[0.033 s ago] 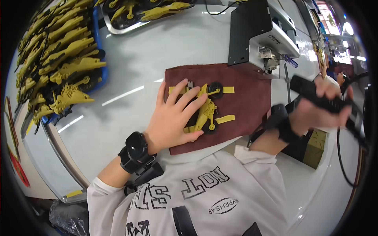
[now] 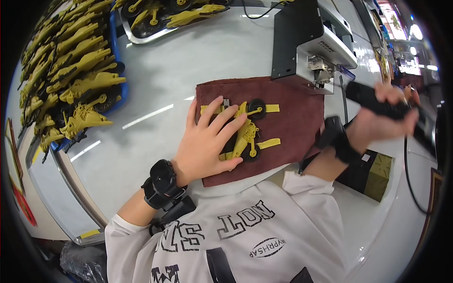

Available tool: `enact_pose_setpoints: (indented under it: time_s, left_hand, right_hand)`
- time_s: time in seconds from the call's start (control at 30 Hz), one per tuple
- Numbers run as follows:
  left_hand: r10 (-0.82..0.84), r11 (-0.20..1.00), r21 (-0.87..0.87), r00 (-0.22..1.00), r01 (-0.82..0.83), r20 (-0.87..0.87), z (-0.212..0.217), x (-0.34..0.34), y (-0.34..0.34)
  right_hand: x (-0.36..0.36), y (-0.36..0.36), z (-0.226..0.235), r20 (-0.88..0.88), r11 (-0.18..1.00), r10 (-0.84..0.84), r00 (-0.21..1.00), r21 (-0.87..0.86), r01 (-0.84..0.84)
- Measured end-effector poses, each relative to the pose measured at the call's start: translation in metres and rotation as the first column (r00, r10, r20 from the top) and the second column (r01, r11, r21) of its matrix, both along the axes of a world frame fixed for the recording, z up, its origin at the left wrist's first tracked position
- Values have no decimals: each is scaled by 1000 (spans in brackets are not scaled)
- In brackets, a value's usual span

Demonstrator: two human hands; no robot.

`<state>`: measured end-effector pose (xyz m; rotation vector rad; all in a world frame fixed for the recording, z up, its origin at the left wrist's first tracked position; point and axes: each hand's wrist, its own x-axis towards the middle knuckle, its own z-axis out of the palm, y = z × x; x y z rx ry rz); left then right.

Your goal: Assembling and finishing plastic toy motorcycles using a hand-held thermal tool.

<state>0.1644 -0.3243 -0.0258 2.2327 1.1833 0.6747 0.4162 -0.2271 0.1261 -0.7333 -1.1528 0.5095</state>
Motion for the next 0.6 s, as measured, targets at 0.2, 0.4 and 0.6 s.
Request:
enact_pose_setpoints:
  time_s: [0.2, 0.4, 0.6]
  left_hand:
    - [12, 1000, 10, 1000, -12, -2, -1, -3, 0]
    - [-6, 1000, 30, 1000, 5, 15, -1, -2, 1]
    - [11, 999, 37, 1000, -11, 25, -2, -2, 0]
  right_hand:
    - [-16, 7, -20, -1, 982, 33, 999, -184, -33]
    - [-57, -71, -50, 71, 883, 466, 882, 16, -468]
    - [-69, -54, -64, 8, 901, 430, 903, -62, -428]
